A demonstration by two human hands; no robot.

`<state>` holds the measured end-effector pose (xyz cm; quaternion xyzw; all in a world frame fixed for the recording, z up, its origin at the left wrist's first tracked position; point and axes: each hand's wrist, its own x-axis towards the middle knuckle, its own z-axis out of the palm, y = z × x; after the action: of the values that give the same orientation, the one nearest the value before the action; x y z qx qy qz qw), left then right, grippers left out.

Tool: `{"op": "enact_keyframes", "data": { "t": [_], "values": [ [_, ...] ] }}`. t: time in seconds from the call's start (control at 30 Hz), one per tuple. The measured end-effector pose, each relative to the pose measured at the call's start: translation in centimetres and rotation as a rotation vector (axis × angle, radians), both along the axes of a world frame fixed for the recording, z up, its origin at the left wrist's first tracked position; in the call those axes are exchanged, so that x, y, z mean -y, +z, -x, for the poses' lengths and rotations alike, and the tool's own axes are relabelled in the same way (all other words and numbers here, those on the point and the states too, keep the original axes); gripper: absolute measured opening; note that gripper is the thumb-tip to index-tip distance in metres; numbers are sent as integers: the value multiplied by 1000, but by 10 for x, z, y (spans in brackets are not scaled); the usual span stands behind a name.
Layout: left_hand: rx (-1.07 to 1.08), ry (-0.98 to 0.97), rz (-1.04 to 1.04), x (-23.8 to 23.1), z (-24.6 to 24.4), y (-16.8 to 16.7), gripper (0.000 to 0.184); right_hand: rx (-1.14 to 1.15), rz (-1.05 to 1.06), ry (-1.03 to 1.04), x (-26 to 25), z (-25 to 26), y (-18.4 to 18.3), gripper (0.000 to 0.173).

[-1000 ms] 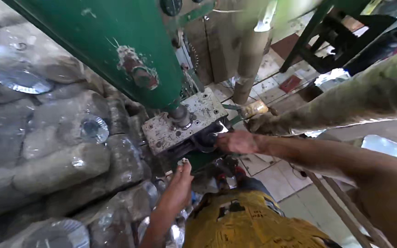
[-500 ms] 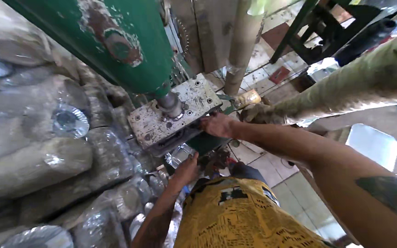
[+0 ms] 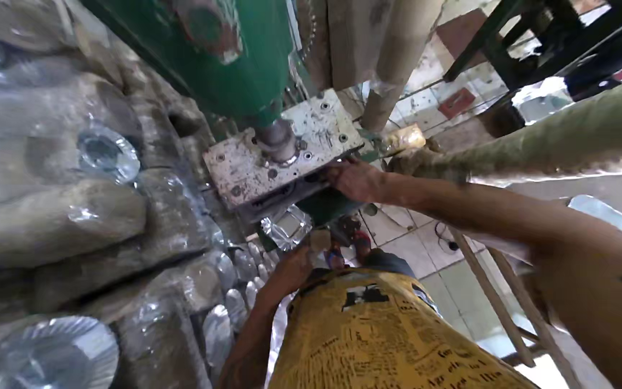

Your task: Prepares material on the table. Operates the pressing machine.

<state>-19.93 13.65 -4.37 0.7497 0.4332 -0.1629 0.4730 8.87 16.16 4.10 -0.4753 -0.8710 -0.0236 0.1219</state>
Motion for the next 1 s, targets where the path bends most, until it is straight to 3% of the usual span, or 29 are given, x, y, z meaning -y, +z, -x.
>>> {"op": "enact_keyframes", "data": {
  "t": [0.03, 0.07, 0.13, 0.2, 0.27, 0.33, 0.4, 0.47, 0.57, 0.67, 0.83, 0.93, 1.0],
  "values": [
    [28, 15, 13, 4, 7, -7, 51, -11, 6, 11, 6, -10, -38, 33],
    [42, 41, 27, 9, 14, -17, 48, -46, 83, -10, 18, -14, -60, 45],
    [-13, 65, 70, 22, 26, -35, 46, -147, 257, -153, 60, -8, -64, 55],
    [-98, 79, 124, 41, 37, -50, 46, -280, 568, -351, 115, -2, -74, 46],
    [-163, 95, 190, 65, 42, -60, 49, -366, 996, -477, 168, -6, -106, 46],
    [-187, 118, 255, 91, 41, -69, 53, -369, 1242, -377, 216, -18, -145, 46],
    [-198, 125, 295, 118, 35, -74, 53, -341, 1345, -247, 249, -27, -169, 44],
    [-228, 124, 315, 134, 20, -72, 51, -372, 1372, -255, 264, -39, -185, 45],
    [-187, 170, 334, 157, -13, -80, 47, -483, 1383, -460, 275, -71, -216, 48],
    [-184, 23, 378, 157, -51, -99, 52, -611, 1350, -745, 282, -99, -250, 50],
    [-84, -291, 341, 114, -105, -222, 49, -827, 1297, -1060, 303, -126, -319, 52],
    [-38, -171, 354, 72, -131, -333, 43, -869, 1301, -1097, 313, -129, -404, 52],
    [-106, -41, 349, 49, -146, -386, 44, -887, 1326, -1126, 317, -125, -471, 52]
  ]
}}
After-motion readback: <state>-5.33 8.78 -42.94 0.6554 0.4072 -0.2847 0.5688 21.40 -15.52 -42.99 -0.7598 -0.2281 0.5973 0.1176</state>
